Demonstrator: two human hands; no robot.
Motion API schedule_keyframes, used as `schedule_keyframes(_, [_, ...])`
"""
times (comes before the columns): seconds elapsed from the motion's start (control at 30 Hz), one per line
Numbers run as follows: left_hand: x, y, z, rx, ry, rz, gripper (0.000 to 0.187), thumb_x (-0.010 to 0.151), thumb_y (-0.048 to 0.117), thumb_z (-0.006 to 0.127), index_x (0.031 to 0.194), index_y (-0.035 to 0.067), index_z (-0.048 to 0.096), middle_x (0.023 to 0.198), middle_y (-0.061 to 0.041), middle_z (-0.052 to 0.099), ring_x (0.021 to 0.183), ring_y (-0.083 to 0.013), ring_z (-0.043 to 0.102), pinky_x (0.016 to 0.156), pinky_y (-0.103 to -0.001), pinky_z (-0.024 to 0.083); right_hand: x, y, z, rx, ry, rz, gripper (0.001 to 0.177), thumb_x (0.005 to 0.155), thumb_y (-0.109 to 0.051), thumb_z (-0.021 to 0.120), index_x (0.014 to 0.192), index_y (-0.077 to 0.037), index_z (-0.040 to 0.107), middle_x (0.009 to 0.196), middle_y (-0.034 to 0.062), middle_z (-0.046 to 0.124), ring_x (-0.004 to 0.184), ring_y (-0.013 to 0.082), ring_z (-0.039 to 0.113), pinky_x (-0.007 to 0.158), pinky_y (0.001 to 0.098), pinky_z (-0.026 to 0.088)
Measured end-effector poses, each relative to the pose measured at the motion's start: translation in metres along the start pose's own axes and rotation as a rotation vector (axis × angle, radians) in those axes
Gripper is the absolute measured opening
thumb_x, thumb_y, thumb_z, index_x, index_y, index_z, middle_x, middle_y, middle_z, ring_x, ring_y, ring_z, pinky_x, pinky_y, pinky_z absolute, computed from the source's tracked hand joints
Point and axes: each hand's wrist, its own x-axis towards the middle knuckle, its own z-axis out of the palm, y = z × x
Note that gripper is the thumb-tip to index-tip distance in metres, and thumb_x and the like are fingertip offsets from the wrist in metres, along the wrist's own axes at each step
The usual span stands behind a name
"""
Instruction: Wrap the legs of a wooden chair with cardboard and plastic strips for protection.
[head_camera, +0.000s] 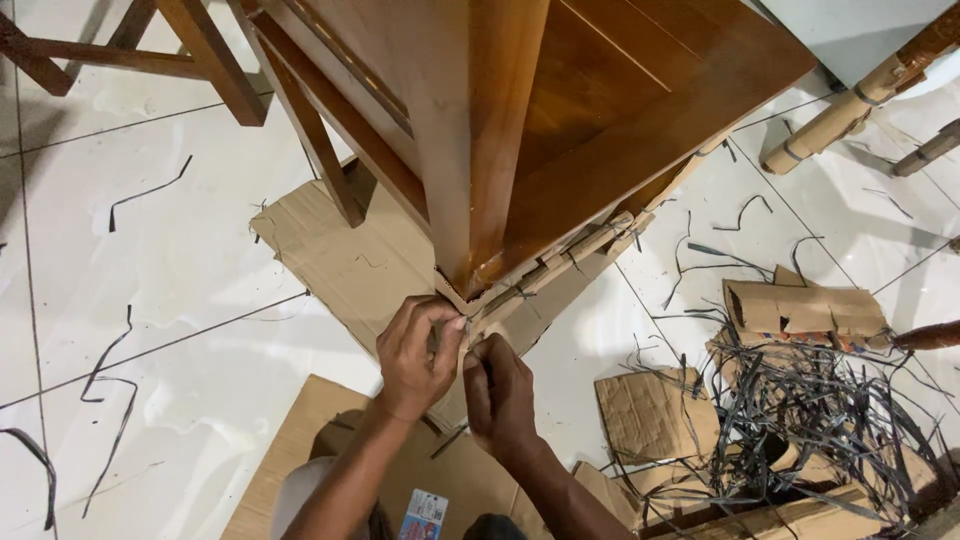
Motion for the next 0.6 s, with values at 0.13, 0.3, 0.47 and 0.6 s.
schedule_keyframes(0.13, [-0.001, 0.002, -0.001, -0.048, 0.000, -0.090, 0.021, 0.103, 0.023, 0.060, 0.092, 0.005, 0.064, 0.086, -0.007, 0.066, 0.073, -0.0182, 0.063, 0.064, -0.030, 0.051, -0.005, 0.001, 0.001, 0.002, 0.004, 0.057, 0.022, 0.102, -0.022, 0.046, 0.082, -0.011, 0.044, 0.070, 0.0020, 0.044, 0.062, 0.0152, 0.037, 0.057, 0.0364, 0.030])
schedule_keyframes(0.3, [-0.018, -0.007, -0.005, -0.102, -0.034, -0.232, 0.021, 0.100, 0.022, 0.062, 0.110, 0.005, 0.058, 0.101, -0.009, 0.062, 0.087, -0.0197, 0.061, 0.076, -0.033, 0.056, -0.016, 0.003, 0.000, 0.050, 0.026, 0.129, 0.028, 0.104, -0.027, 0.053, 0.082, -0.010, 0.051, 0.070, -0.0003, 0.047, 0.063, 0.0122, 0.039, 0.057, 0.0335, 0.032])
schedule_keyframes(0.47, [-0.036, -0.009, 0.008, -0.205, -0.167, -0.467, 0.072, 0.089, 0.030, 0.076, 0.144, 0.000, 0.041, 0.146, -0.021, 0.051, 0.139, -0.0362, 0.051, 0.112, -0.048, 0.053, -0.030, 0.012, -0.001, 0.044, -0.010, 0.295, 0.024, 0.100, -0.025, 0.057, 0.081, -0.011, 0.055, 0.072, 0.0021, 0.052, 0.062, 0.0138, 0.046, 0.058, 0.0353, 0.037])
schedule_keyframes(0.6, [-0.041, -0.014, 0.028, -0.102, -0.266, -0.747, 0.086, 0.083, 0.041, 0.075, 0.151, 0.004, 0.039, 0.149, -0.017, 0.053, 0.136, -0.0346, 0.052, 0.108, -0.045, 0.044, -0.044, 0.018, -0.004, 0.068, -0.075, 0.276, 0.027, 0.103, -0.029, 0.056, 0.083, -0.011, 0.054, 0.059, 0.0015, 0.047, 0.053, 0.0116, 0.040, 0.051, 0.0326, 0.031])
